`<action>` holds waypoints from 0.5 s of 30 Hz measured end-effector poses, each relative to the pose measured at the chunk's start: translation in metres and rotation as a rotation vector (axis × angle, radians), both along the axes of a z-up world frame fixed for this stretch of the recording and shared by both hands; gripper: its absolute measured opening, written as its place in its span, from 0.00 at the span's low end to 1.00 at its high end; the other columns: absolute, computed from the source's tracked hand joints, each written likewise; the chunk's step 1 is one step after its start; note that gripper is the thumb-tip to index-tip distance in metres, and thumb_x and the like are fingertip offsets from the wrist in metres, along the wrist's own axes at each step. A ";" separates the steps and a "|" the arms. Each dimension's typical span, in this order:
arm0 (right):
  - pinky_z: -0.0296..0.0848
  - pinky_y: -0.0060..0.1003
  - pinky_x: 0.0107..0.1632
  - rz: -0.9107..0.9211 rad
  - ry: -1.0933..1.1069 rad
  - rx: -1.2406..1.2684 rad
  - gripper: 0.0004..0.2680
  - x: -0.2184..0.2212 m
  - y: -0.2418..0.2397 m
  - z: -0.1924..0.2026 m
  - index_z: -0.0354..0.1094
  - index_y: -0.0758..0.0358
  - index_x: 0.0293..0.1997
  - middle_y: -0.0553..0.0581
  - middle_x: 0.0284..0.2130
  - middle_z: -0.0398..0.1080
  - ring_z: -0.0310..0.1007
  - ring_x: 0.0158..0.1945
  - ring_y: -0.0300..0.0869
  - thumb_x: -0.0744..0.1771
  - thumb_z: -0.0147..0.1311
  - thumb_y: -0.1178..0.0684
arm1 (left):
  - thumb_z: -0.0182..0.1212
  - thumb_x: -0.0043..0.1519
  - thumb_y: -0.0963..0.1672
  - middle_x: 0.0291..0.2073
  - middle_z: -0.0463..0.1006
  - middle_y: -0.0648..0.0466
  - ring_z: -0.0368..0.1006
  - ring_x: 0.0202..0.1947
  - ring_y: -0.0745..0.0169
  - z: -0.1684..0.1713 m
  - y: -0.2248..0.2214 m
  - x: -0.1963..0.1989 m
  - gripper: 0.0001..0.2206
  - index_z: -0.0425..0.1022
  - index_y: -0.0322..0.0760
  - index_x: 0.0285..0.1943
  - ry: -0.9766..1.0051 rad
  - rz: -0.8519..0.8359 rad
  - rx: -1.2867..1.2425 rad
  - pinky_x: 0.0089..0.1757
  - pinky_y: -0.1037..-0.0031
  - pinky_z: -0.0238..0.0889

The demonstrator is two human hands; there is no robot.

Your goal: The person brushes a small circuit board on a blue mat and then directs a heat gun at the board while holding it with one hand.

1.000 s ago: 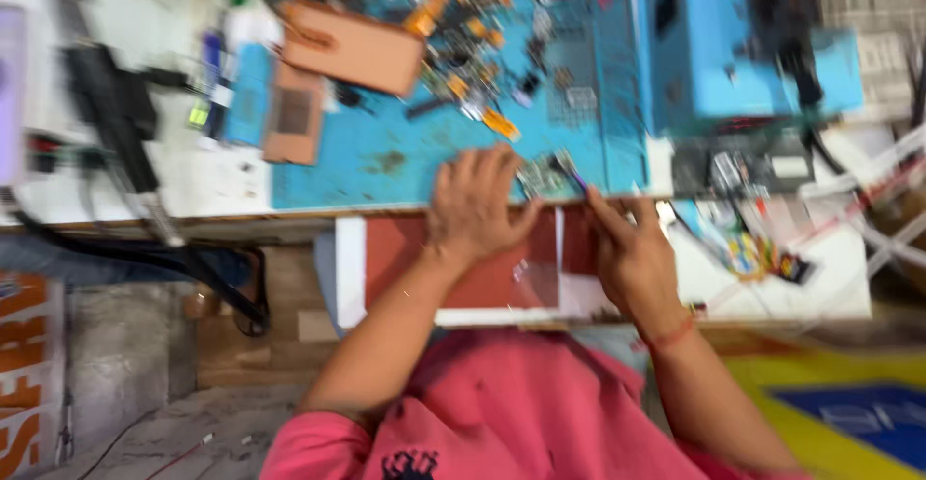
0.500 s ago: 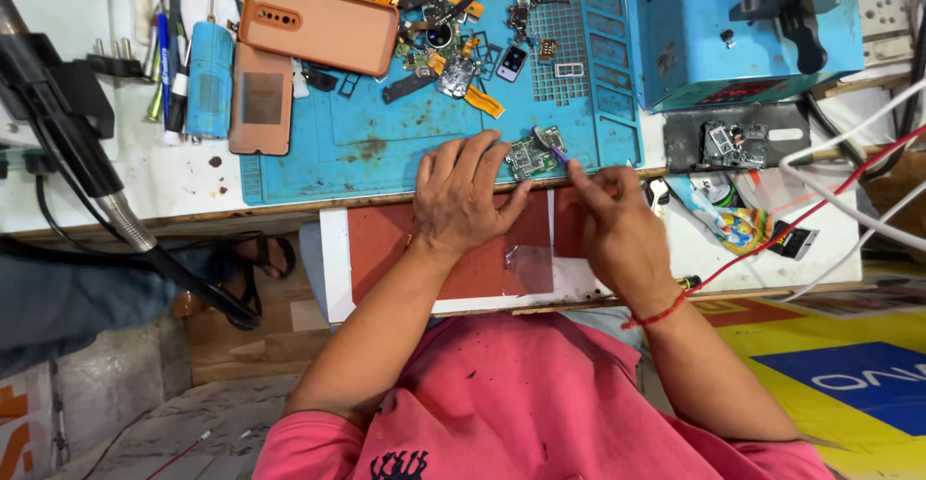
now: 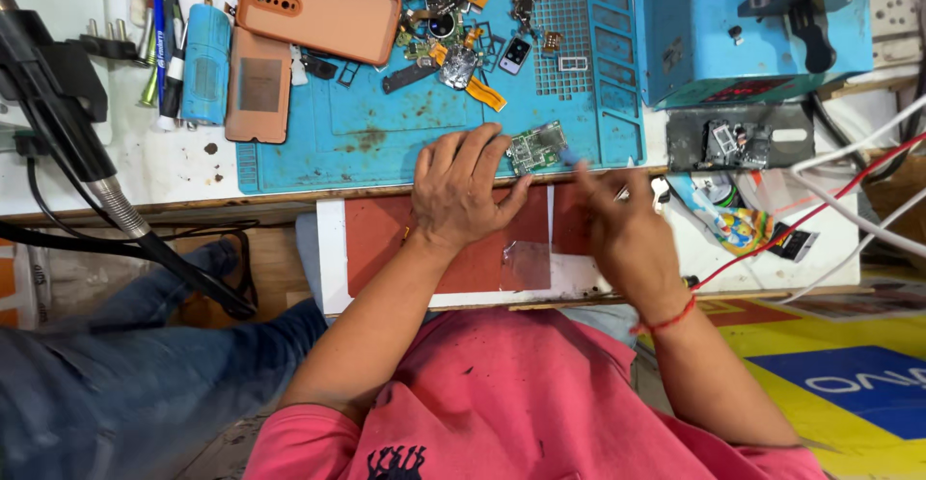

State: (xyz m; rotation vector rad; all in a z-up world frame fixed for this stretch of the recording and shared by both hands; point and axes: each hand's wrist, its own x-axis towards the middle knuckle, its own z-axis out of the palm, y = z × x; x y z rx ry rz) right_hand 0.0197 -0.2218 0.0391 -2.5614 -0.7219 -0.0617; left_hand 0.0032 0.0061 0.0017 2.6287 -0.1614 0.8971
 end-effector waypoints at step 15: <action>0.75 0.51 0.34 0.135 0.120 -0.070 0.20 -0.011 -0.011 0.019 0.63 0.63 0.66 0.70 0.46 0.67 0.75 0.38 0.62 0.65 0.50 0.63 | 0.66 0.59 0.54 0.54 0.76 0.58 0.71 0.50 0.58 -0.001 -0.001 0.001 0.21 0.79 0.41 0.55 0.000 0.016 0.054 0.49 0.63 0.63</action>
